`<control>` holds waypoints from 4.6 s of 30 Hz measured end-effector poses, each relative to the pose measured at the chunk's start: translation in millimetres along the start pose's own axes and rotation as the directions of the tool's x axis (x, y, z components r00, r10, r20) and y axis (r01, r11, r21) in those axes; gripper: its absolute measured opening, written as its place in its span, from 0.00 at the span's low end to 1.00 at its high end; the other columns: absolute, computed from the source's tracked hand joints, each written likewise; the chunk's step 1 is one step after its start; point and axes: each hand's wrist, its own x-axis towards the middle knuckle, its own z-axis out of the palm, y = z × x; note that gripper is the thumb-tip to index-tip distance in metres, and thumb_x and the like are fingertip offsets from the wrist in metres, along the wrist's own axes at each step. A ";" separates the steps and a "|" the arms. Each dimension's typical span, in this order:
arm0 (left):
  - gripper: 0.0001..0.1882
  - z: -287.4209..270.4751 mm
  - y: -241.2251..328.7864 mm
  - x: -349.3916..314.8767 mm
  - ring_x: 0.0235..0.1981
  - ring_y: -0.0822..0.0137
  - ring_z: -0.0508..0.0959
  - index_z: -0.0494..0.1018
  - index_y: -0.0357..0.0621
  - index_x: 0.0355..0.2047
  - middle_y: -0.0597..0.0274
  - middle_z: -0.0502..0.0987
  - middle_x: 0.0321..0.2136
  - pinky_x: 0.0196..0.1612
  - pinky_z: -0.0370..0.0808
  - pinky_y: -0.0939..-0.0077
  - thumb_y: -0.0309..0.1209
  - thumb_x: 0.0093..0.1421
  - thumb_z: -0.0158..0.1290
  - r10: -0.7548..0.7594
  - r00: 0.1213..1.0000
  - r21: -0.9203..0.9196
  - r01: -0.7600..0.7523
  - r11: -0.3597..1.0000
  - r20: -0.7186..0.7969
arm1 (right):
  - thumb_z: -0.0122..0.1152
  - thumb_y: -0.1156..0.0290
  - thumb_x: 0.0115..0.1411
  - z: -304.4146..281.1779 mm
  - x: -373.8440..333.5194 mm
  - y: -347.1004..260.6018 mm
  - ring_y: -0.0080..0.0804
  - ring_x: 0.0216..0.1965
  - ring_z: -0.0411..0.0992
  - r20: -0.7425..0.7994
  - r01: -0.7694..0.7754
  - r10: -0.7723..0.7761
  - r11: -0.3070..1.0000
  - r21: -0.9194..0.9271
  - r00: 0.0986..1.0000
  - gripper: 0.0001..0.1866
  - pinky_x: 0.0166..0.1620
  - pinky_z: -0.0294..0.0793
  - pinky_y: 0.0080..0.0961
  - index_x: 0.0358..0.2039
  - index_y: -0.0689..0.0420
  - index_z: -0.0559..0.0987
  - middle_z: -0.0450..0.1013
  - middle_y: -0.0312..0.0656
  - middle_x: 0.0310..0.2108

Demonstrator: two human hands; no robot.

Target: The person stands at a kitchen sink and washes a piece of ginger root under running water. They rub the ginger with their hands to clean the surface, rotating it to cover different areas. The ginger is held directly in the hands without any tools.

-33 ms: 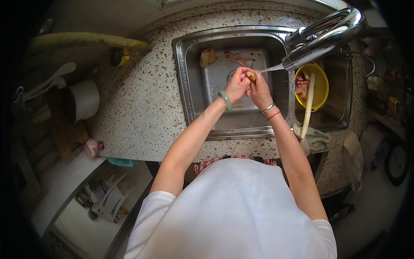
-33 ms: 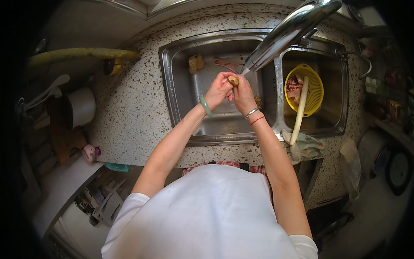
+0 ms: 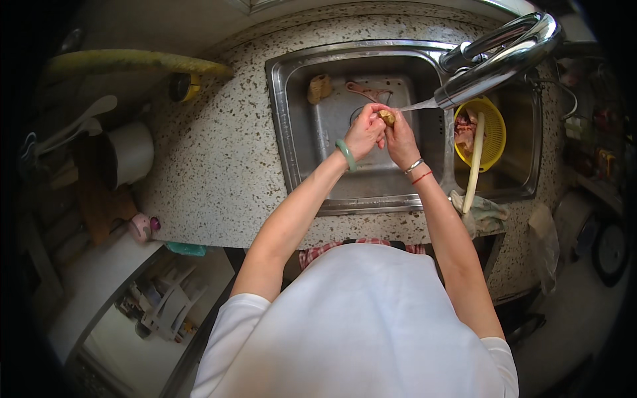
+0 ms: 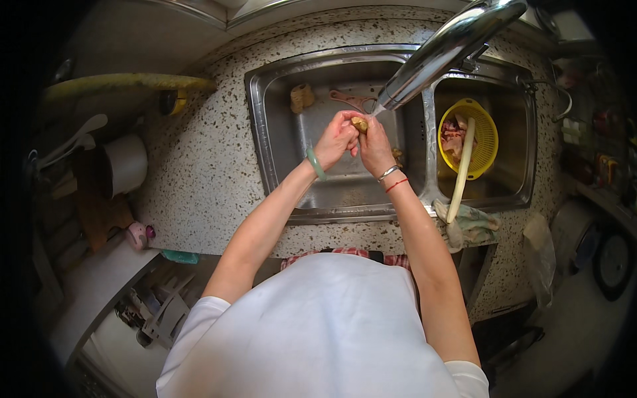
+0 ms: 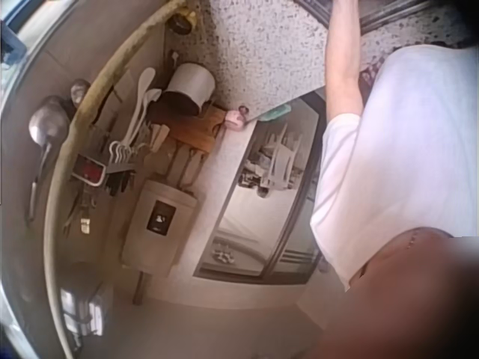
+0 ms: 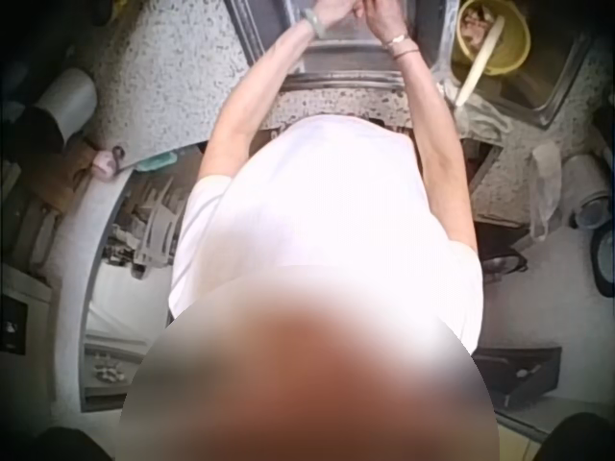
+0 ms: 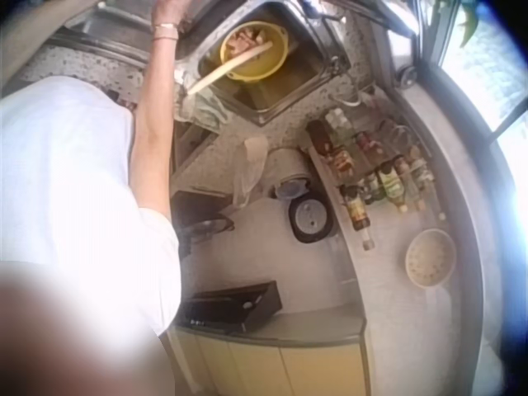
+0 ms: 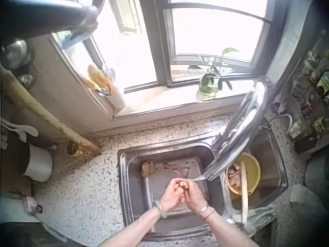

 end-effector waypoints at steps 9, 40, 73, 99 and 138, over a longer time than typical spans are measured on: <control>0.10 3.1 12.0 -0.8 0.17 0.80 0.62 0.61 0.39 0.42 0.66 0.67 0.22 0.18 0.66 0.83 0.24 0.60 0.41 -0.039 0.998 0.115 0.045 0.992 -0.048 | 0.49 0.79 0.58 -0.4 -0.3 5.0 0.43 0.35 0.70 0.007 0.129 -0.130 0.972 -0.198 0.992 0.12 0.39 0.69 0.31 0.43 0.60 0.66 0.70 0.48 0.32; 0.08 -7.2 9.5 4.4 0.15 0.79 0.64 0.62 0.37 0.40 0.66 0.67 0.20 0.17 0.65 0.86 0.25 0.61 0.44 -0.056 0.997 0.191 0.046 0.981 0.047 | 0.49 0.73 0.59 -7.2 -5.2 29.4 0.25 0.30 0.69 0.315 -0.339 0.248 0.899 0.277 0.916 0.12 0.32 0.68 0.23 0.44 0.59 0.66 0.70 0.39 0.30; 0.13 -7.5 -21.4 24.5 0.27 0.77 0.73 0.70 0.43 0.31 0.68 0.73 0.25 0.27 0.71 0.84 0.36 0.64 0.40 0.171 0.956 0.404 -0.062 0.913 -0.239 | 0.64 0.58 0.47 -39.6 9.4 -35.5 0.43 0.31 0.72 0.243 0.001 0.134 0.873 -0.488 0.961 0.20 0.32 0.70 0.34 0.37 0.55 0.73 0.73 0.45 0.28; 0.21 3.8 -11.1 2.3 0.48 0.69 0.69 0.62 0.36 0.53 0.55 0.69 0.47 0.52 0.64 0.77 0.32 0.62 0.35 0.144 0.986 0.358 -0.106 0.928 -0.082 | 0.57 0.77 0.51 -7.9 -8.0 -19.0 0.26 0.18 0.68 0.145 -0.397 0.380 0.911 0.116 0.914 0.19 0.18 0.66 0.23 0.44 0.59 0.66 0.69 0.41 0.23; 0.12 -14.7 -12.8 9.3 0.24 0.53 0.72 0.65 0.37 0.31 0.48 0.72 0.30 0.29 0.71 0.68 0.35 0.62 0.42 -0.069 0.971 0.290 0.136 0.947 -0.231 | 0.65 0.67 0.48 -18.6 -5.0 -23.5 0.49 0.28 0.71 0.212 -0.501 0.477 0.862 0.079 0.853 0.18 0.29 0.70 0.36 0.36 0.58 0.68 0.72 0.49 0.26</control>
